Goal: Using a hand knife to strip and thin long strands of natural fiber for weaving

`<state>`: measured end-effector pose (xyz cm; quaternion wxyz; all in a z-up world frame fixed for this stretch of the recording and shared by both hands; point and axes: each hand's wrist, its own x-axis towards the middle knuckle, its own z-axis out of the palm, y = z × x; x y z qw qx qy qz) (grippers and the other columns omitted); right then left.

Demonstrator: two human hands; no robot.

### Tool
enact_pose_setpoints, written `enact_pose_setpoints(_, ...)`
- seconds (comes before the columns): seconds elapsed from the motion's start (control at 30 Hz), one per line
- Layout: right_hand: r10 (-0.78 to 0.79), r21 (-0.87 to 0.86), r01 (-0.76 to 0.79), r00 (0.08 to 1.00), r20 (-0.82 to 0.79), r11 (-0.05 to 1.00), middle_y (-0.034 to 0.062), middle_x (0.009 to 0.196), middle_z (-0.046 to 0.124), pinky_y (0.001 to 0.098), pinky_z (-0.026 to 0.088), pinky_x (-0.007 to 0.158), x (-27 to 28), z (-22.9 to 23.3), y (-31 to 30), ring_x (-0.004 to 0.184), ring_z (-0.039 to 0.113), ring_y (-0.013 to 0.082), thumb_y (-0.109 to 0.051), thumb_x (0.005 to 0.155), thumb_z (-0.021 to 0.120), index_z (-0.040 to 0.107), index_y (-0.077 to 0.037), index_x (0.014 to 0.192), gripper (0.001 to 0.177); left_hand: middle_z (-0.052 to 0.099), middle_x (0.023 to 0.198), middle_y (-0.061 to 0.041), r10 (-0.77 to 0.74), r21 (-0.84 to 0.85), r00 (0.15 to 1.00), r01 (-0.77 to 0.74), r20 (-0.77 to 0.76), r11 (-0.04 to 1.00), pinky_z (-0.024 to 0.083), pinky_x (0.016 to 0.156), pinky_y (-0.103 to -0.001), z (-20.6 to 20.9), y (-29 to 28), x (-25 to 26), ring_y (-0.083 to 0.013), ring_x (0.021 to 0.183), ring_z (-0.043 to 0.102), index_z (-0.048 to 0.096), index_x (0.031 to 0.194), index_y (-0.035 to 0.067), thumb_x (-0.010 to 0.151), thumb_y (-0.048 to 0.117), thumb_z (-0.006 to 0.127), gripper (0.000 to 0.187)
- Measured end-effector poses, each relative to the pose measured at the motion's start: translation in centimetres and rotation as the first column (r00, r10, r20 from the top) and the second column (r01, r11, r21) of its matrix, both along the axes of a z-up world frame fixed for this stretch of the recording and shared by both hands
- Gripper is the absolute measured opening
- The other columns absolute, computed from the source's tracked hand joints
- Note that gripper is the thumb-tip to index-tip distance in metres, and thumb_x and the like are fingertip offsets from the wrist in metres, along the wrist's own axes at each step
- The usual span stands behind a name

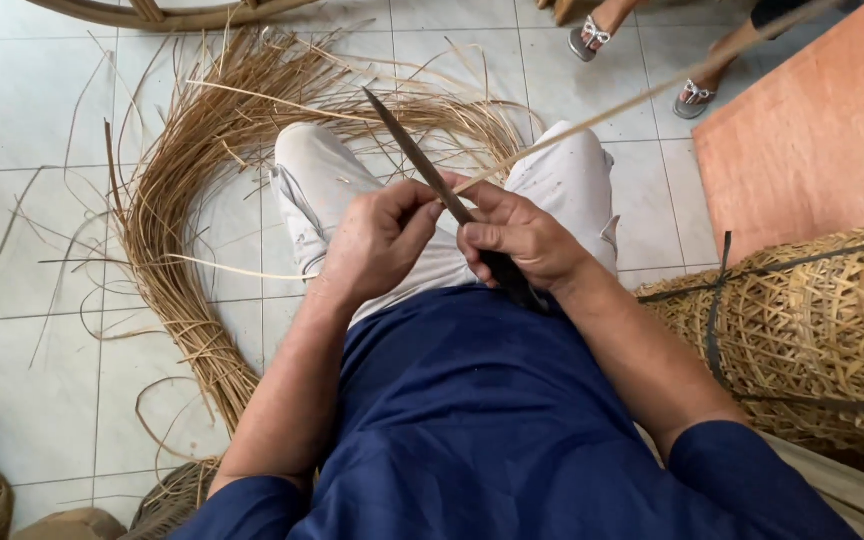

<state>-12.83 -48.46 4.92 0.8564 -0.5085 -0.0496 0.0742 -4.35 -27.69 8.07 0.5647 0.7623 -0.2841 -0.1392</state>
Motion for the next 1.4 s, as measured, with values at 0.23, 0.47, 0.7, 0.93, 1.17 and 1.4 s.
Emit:
enact_pose_setpoints(0.23,-0.099,0.038,0.097,0.992,0.082,0.995,0.0096,0.066,0.056,0.0357,0.058,0.043,1.3,-0.9,-9.3,0.049,0.061,0.0221,-0.003,0.101,0.056,0.051,-0.015,0.155,0.055,0.06,0.06,-0.003,0.038,0.093,0.996,-0.031,-0.079,0.995,0.05,0.062,-0.03,-0.5,4.9,-1.5,-0.0122,0.061,0.056,0.078,0.1,0.012,0.098,0.019,0.066,0.014)
enact_pose_setpoints(0.47,-0.011,0.053,0.016,0.996,-0.084,0.998,0.0124,0.064,0.059,0.0321,0.052,0.038,-1.0,-0.9,-1.5,0.045,0.06,0.0226,-0.003,0.097,0.055,0.04,-0.004,0.158,0.062,0.065,0.066,-0.008,0.037,0.078,0.999,-0.034,-0.028,0.996,0.052,0.062,-0.036,-1.5,1.4,-1.2,-0.0189,0.064,0.063,0.078,0.105,0.015,0.098,0.023,0.068,0.015)
enact_pose_setpoints(0.7,-0.045,0.172,0.041,0.999,0.019,0.984,0.0133,0.071,0.064,0.033,0.056,0.045,0.3,-1.5,-10.5,0.052,0.065,0.0252,0.002,0.097,0.061,0.051,-0.012,0.155,0.06,0.062,0.064,-0.006,-0.066,0.143,0.998,0.066,-0.007,0.988,0.047,0.06,-0.036,-0.1,4.9,-1.8,-0.0198,0.06,0.057,0.076,0.101,0.012,0.1,0.023,0.064,0.017)
enact_pose_setpoints(0.93,-0.074,0.29,0.083,0.996,-0.041,0.953,0.0077,0.07,0.068,0.0333,0.05,0.046,-0.3,1.0,-11.0,0.052,0.062,0.0215,0.002,0.096,0.057,0.047,-0.013,0.158,0.065,0.072,0.071,-0.004,0.005,0.256,0.994,-0.033,0.107,0.966,0.048,0.062,-0.038,0.3,4.8,-1.6,-0.0194,0.064,0.065,0.074,0.096,0.012,0.1,0.027,0.062,0.02)
enact_pose_setpoints(1.17,-0.009,0.151,0.003,0.999,0.043,0.988,0.0174,0.064,0.06,0.0365,0.055,0.038,-0.8,-1.9,-5.1,0.046,0.063,0.0276,0.0,0.093,0.06,0.05,0.001,0.15,0.058,0.07,0.066,-0.009,-0.11,0.066,0.993,0.107,0.04,0.992,0.057,0.062,-0.035,-0.1,-0.5,-1.0,-0.0232,0.062,0.069,0.076,0.113,0.015,0.102,0.023,0.063,0.018)
enact_pose_setpoints(1.4,0.01,0.168,-0.034,0.99,0.141,0.985,0.0173,0.067,0.056,0.0393,0.058,0.045,-0.3,-0.1,-8.2,0.049,0.062,0.0275,0.001,0.096,0.06,0.046,0.002,0.154,0.06,0.07,0.075,-0.009,-0.204,-0.148,0.899,0.157,-0.389,0.976,0.059,0.054,-0.026,-3.3,1.6,-0.3,-0.0133,0.064,0.067,0.075,0.113,0.002,0.1,0.015,0.065,0.021)
